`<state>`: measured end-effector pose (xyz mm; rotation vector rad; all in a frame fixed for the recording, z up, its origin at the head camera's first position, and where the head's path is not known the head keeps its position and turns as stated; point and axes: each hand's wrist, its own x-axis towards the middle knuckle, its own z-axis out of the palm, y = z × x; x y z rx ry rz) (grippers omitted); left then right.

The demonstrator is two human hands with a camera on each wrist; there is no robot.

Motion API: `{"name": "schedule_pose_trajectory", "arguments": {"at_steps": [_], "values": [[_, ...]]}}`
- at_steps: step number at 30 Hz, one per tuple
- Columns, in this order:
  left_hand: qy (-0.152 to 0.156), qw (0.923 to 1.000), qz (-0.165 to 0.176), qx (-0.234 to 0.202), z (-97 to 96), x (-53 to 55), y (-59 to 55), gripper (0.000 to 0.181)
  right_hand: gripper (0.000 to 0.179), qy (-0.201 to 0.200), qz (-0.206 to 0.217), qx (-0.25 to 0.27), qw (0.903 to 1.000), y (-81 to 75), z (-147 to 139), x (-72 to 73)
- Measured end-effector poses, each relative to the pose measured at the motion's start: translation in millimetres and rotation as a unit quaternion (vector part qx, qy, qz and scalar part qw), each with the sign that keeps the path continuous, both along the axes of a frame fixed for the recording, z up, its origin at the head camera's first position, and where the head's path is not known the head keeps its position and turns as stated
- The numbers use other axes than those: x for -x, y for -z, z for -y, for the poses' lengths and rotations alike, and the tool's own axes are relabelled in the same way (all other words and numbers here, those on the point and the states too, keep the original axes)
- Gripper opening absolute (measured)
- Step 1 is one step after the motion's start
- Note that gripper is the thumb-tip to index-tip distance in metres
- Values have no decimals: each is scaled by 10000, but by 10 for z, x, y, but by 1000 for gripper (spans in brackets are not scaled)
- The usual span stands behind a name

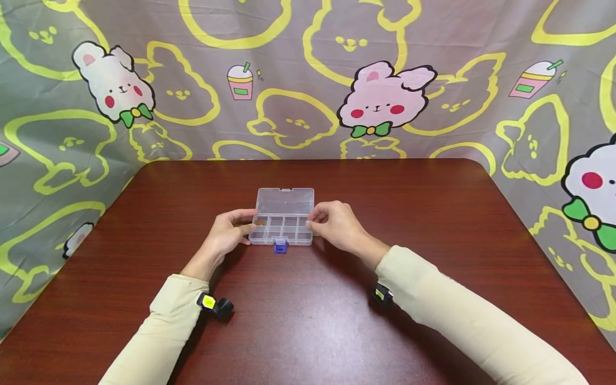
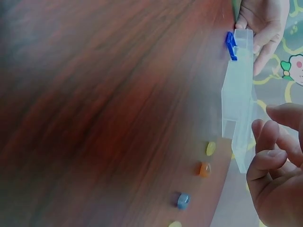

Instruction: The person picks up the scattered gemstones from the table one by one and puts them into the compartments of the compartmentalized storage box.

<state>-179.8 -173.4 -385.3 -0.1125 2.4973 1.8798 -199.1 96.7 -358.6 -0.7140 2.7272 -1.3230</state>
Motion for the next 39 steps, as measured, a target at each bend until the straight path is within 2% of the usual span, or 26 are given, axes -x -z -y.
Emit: {"name": "schedule_pose_trajectory", "arguments": {"at_steps": [6, 13, 21, 28, 39], "values": [[13, 10000, -36, -32, -3, 9, 7, 37, 6, -30, -8, 3, 10000, 6, 88, 51], [6, 9999, -99, -74, -4, 4, -7, 37, 5, -113, -210, 70, 9997, 18, 194, 102], [3, 9999, -118, -112, -3, -4, -15, 37, 5, -154, -413, -134, 9989, 20, 316, 147], [-9, 9998, -104, -159, -4, -8, -16, 37, 7, -148, -361, -342, 9987, 3, 424, 170], [-40, 9998, -80, -179, -11, -19, -20, 37, 8, -231, -373, -326, 9985, 10, 583, 194]]}}
